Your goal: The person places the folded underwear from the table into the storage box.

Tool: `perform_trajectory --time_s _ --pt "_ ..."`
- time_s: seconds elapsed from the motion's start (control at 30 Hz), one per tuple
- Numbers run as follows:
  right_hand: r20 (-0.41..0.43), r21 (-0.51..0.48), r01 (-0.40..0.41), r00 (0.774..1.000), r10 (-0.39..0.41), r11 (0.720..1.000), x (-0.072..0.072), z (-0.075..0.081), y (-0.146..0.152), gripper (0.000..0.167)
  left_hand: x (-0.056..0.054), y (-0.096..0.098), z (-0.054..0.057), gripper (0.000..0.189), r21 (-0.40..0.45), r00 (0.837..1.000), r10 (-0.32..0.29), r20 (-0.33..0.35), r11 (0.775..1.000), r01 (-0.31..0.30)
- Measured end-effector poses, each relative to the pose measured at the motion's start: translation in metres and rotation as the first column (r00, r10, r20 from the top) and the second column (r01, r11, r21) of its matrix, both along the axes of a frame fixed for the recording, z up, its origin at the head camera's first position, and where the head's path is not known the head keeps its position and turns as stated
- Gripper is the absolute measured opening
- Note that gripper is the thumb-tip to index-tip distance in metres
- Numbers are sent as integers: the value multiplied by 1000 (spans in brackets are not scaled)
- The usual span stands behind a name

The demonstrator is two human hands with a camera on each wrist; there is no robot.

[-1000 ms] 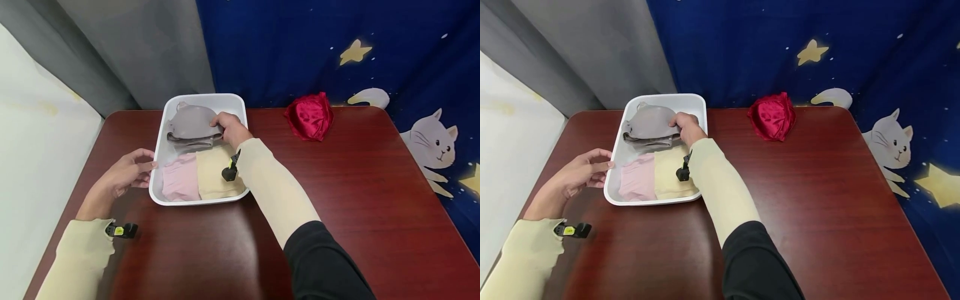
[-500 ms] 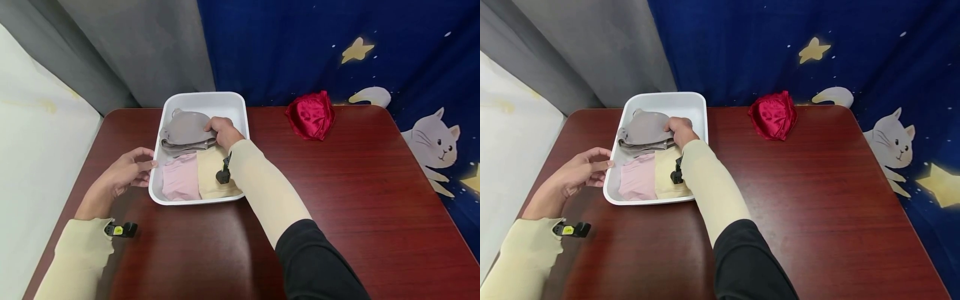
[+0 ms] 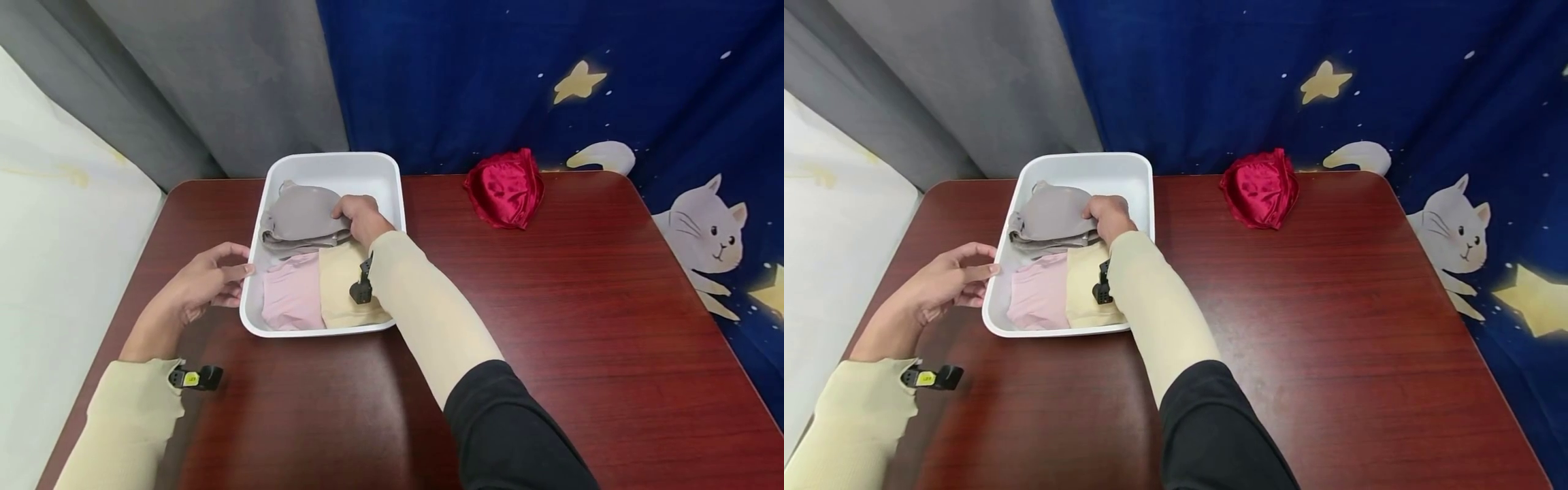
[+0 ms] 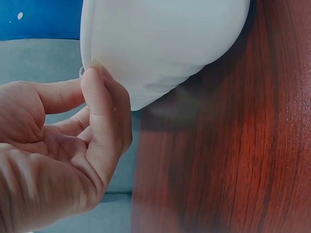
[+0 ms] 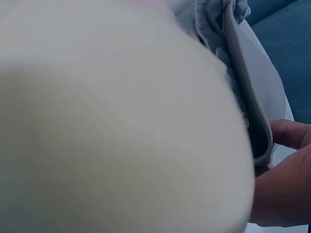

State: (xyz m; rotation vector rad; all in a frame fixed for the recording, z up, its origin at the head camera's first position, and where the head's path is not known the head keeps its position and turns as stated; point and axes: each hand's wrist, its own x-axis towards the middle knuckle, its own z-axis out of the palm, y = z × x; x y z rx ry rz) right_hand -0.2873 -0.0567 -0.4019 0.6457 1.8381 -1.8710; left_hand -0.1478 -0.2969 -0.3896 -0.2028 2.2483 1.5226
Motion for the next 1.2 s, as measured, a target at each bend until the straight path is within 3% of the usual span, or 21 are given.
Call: perform_trajectory --time_s 0.3,0.73,0.87,1.0,1.1,1.2 --pt "-55 131 -44 997 52 990 5 -1 -2 43 1 0 2 39 -6 1000 8 -5 1000 -8" --pt "-111 263 -35 992 66 964 12 6 -2 37 1 2 2 44 -18 1000 0 -2 1000 0" --pt "-138 378 -30 986 88 925 15 12 -5 31 1 2 2 45 -25 1000 -3 -6 1000 2" --pt "-142 496 -54 980 142 866 18 18 -6 26 1 2 2 46 -32 1000 -6 -7 999 6" --pt "-140 558 -68 975 175 827 19 21 -6 24 1 2 3 46 -34 1000 -5 -6 999 4" --pt "-134 589 -67 975 178 806 19 22 -7 23 0 2 2 45 -36 1000 -4 -3 999 4"
